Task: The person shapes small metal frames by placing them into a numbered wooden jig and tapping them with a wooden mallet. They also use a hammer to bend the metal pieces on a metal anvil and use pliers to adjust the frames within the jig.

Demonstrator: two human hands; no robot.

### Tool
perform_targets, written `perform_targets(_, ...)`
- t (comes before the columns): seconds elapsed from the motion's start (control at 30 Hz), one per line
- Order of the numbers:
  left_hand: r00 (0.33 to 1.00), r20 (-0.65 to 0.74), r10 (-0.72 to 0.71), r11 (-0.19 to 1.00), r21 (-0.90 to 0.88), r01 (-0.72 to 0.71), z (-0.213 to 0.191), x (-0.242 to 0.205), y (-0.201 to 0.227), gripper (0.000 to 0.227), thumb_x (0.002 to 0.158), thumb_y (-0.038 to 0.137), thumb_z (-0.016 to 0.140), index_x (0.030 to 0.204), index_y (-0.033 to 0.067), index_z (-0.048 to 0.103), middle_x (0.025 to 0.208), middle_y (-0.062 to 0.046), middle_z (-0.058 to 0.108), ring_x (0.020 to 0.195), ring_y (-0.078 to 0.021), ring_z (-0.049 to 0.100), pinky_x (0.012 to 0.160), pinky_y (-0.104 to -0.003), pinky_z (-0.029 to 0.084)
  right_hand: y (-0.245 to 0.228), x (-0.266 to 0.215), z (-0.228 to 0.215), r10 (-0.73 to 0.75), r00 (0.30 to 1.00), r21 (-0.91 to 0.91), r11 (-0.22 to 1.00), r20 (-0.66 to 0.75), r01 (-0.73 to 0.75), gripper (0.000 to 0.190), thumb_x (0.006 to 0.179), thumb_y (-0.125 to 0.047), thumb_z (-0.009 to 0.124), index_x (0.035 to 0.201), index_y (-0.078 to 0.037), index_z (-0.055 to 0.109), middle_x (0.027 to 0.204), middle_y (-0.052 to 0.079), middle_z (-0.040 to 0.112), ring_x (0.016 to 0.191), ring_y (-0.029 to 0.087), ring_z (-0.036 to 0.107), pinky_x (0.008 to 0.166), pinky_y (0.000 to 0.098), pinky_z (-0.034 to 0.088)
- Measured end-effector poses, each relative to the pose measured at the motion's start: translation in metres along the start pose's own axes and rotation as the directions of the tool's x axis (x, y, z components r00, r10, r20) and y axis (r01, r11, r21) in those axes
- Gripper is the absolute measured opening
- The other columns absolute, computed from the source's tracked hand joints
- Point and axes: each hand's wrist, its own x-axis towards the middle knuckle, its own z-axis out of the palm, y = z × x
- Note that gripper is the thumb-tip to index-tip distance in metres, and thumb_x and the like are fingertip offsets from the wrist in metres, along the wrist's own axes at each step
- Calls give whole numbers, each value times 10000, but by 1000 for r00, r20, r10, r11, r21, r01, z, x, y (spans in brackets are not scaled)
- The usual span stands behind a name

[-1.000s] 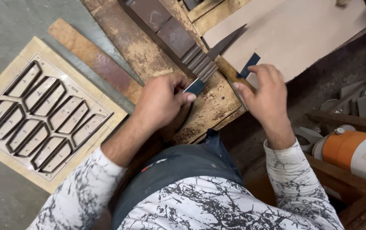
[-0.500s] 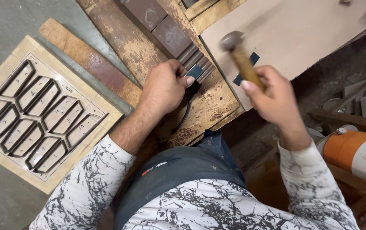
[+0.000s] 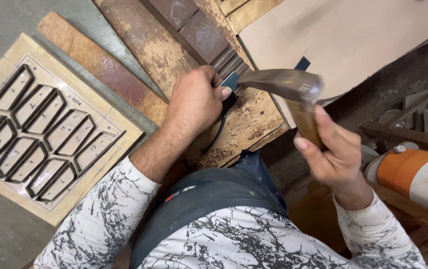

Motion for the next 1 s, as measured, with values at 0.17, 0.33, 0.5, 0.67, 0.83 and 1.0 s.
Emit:
perform_targets(0.17,987,113,-115,993,-12,117,-1,0,9,253,905,306,732,940,60,682,856,-120,723,822,-207,729,750,-382,616,7,3,2,-67,997,124,990,-46,73,619,1020,10,679,1587,-85,450,1015,136,715,725,119,679,604,223,561)
perform_targets(0.33,992,103,-79,997,8,79,-3,-3,9,237,922,282,726,955,52,683,854,-126,735,821,-210,731,759,-389,609,6,6,-5,10,999,-1,1000,34,-10,636,971,48,686,1554,-36,446,950,160,690,672,101,595,574,235,467)
perform_targets(0.5,999,22,-36,999,-6,36,-5,-1,6,257,874,263,786,963,38,700,864,-163,745,841,-270,733,790,-435,576,-2,9,-1,-53,998,140,988,-43,58,644,1040,32,653,1619,-96,400,1091,146,705,734,85,630,652,212,539)
perform_targets(0.67,1000,-8,-2,1000,-13,2,0,-1,1,251,874,247,797,942,22,711,865,-178,744,837,-301,736,791,-435,575,-1,7,-5,78,997,-23,997,-10,-78,629,1027,62,689,1601,-57,459,1037,157,700,712,98,586,638,225,488)
perform_targets(0.83,998,44,35,997,-66,-32,-8,-1,-2,279,846,255,834,964,39,705,825,-134,734,788,-254,730,755,-414,581,-5,-1,-3,229,971,120,968,-76,-219,635,1011,51,690,1594,-62,465,893,70,689,603,48,581,553,188,483)
perform_targets(1.0,986,137,92,944,-326,-42,-23,-7,0,513,770,85,814,1225,134,584,872,-21,668,791,-146,707,707,-310,625,-4,-4,0,199,975,119,975,-99,-187,651,1022,37,685,1613,-92,446,889,82,704,600,53,585,551,187,482)
